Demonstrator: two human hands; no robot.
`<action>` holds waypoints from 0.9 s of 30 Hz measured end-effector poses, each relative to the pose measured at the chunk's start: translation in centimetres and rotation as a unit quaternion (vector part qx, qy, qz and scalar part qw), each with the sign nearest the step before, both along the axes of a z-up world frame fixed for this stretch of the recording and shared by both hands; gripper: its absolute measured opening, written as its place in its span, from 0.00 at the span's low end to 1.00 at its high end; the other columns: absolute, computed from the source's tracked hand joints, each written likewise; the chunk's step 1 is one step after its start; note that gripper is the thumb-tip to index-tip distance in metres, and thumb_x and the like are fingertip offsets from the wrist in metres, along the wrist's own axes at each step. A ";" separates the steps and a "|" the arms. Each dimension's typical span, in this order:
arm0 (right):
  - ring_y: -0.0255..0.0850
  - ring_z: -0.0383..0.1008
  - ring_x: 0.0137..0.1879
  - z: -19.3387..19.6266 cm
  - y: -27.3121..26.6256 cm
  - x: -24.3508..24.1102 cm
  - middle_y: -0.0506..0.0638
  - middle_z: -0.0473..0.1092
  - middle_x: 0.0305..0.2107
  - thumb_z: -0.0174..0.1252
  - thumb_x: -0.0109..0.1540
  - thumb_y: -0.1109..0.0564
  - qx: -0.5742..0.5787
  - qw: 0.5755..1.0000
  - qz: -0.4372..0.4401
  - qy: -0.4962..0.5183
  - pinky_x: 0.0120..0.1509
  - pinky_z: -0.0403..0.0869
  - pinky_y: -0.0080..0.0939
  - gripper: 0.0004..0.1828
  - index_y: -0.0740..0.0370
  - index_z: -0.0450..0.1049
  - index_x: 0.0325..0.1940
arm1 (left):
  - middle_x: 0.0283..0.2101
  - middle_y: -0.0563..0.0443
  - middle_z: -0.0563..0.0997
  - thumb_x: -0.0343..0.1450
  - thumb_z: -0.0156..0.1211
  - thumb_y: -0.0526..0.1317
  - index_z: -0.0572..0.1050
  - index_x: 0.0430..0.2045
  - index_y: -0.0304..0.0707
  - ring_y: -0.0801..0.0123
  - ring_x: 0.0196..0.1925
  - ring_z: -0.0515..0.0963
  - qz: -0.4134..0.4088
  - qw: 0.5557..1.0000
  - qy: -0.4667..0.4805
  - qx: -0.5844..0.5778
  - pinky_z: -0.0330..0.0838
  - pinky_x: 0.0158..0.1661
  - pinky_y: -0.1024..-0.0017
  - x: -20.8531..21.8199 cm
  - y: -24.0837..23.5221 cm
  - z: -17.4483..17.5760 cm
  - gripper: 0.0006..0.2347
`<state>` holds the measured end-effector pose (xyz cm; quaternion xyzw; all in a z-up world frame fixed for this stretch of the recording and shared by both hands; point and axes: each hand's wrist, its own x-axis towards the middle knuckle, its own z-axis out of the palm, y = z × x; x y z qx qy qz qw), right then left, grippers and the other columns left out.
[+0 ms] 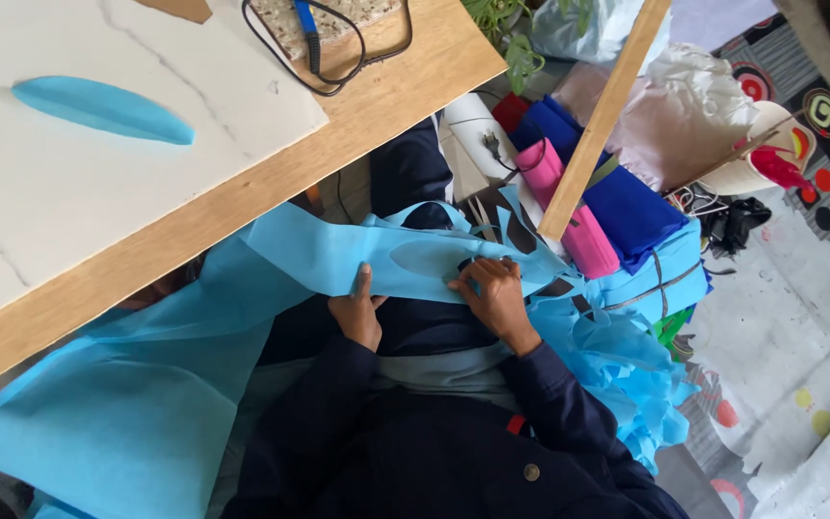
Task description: Cutting leaf-shaped pieces from blue fabric using scissors and organizing them on a table
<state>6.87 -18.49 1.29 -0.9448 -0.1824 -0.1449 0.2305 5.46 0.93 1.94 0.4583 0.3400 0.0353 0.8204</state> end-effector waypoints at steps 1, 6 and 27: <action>0.41 0.70 0.32 -0.3 -0.1 0.1 0.41 0.67 0.19 0.57 0.55 0.46 0.009 1.000 -0.001 0.010 0.46 0.63 0.46 0.12 0.51 0.66 0.22 | 0.44 0.32 0.69 0.64 0.60 0.40 0.63 0.43 0.24 0.38 0.49 0.69 0.007 1.000 -0.010 0.009 0.69 0.44 0.42 0.0 0.0 -0.4 0.20; 0.44 0.70 0.31 -2.0 -0.3 0.3 0.42 0.68 0.19 0.58 0.54 0.46 0.048 0.998 -0.007 0.028 0.43 0.65 0.46 0.13 0.51 0.66 0.21 | 0.39 0.32 0.72 0.65 0.59 0.40 0.66 0.38 0.22 0.38 0.44 0.72 0.004 0.999 -0.047 0.028 0.73 0.39 0.44 0.0 0.1 -2.4 0.17; 0.42 0.61 0.37 -0.3 8.8 -0.2 0.48 0.59 0.28 0.48 0.57 0.60 -0.166 0.934 0.146 -0.280 0.50 0.59 0.47 0.09 0.58 0.70 0.40 | 0.06 0.46 0.69 0.66 0.55 0.36 0.71 0.06 0.33 0.66 0.07 0.69 0.027 0.918 -0.164 0.360 0.67 0.13 0.70 0.8 0.2 -6.8 0.14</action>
